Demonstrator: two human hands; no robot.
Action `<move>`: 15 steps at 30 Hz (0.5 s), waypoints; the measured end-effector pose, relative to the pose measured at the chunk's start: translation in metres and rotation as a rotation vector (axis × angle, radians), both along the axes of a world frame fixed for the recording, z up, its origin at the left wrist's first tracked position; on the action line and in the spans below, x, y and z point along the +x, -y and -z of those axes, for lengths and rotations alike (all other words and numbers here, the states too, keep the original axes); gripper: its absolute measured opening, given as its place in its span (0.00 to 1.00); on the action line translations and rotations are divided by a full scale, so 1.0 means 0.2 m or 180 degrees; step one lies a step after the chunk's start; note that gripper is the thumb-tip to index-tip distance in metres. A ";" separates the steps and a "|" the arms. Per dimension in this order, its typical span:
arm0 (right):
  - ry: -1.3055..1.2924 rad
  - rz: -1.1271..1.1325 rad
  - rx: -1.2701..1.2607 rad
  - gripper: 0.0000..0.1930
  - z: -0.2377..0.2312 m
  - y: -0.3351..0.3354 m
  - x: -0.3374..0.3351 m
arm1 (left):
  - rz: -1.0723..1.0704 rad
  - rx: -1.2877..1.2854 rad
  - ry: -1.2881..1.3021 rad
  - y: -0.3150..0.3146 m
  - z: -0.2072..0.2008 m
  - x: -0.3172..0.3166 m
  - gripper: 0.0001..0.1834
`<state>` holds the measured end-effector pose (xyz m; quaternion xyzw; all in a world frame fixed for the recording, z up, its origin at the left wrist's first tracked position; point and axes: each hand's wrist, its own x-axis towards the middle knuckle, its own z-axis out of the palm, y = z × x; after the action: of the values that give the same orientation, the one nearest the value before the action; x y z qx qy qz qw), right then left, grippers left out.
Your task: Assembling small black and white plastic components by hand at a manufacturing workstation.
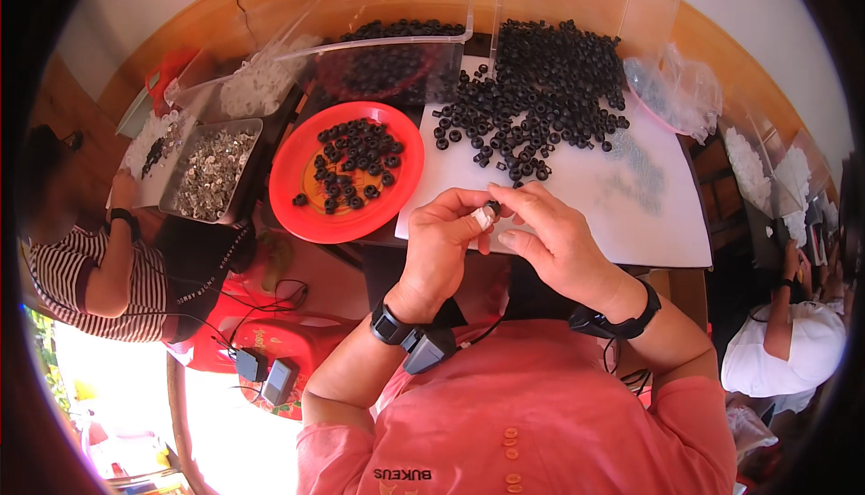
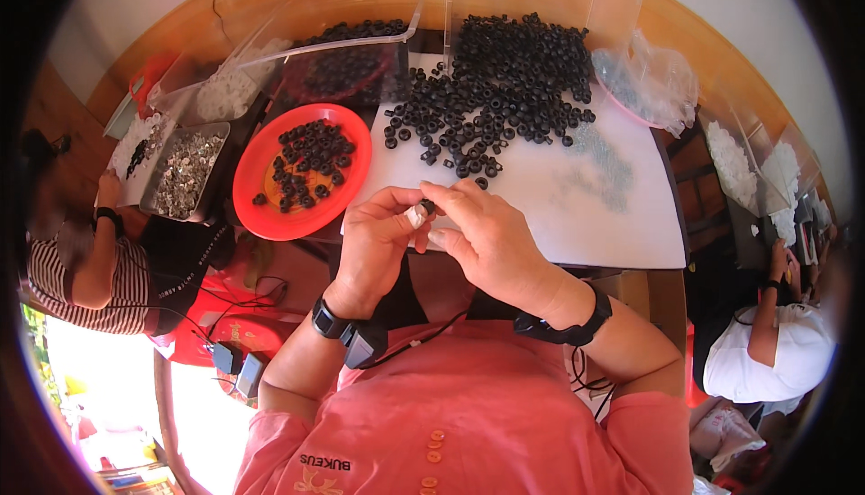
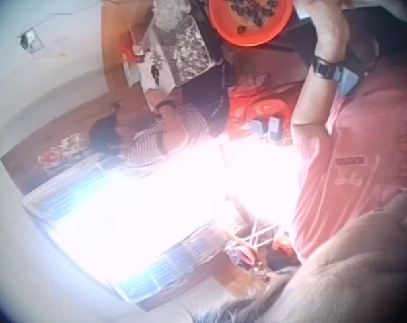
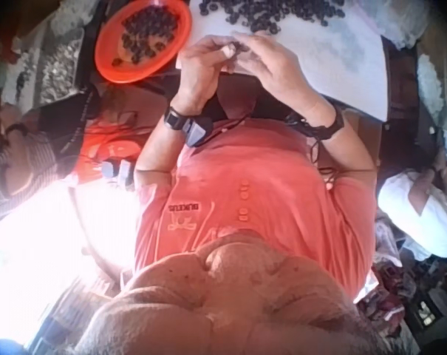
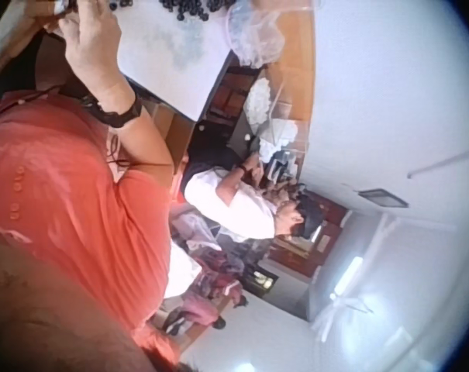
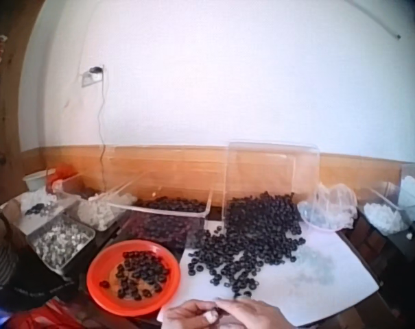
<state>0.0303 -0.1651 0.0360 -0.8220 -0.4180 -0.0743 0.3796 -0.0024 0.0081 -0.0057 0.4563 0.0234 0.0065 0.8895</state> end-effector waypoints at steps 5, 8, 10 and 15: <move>-0.0080 0.0351 0.0233 0.10 -0.03 -0.02 0.14 | 0.0011 0.0082 0.0077 -0.01 0.03 -0.01 0.10; 0.0441 0.0611 -0.0516 0.05 -0.03 -0.06 0.30 | 0.0074 0.0154 0.0115 -0.02 0.04 -0.03 0.11; 0.0593 0.0755 -0.1136 0.04 -0.04 -0.10 0.37 | 0.0103 0.0157 0.0148 -0.02 0.05 -0.02 0.12; 0.0664 0.0712 -0.2079 0.04 0.03 -0.19 0.49 | 0.0119 0.0165 0.0189 -0.01 0.06 -0.03 0.12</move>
<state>0.1275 -0.1274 0.0302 -0.9286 -0.3637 -0.0614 0.0416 -0.0083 0.0107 -0.0167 0.4792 -0.0117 0.0040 0.8776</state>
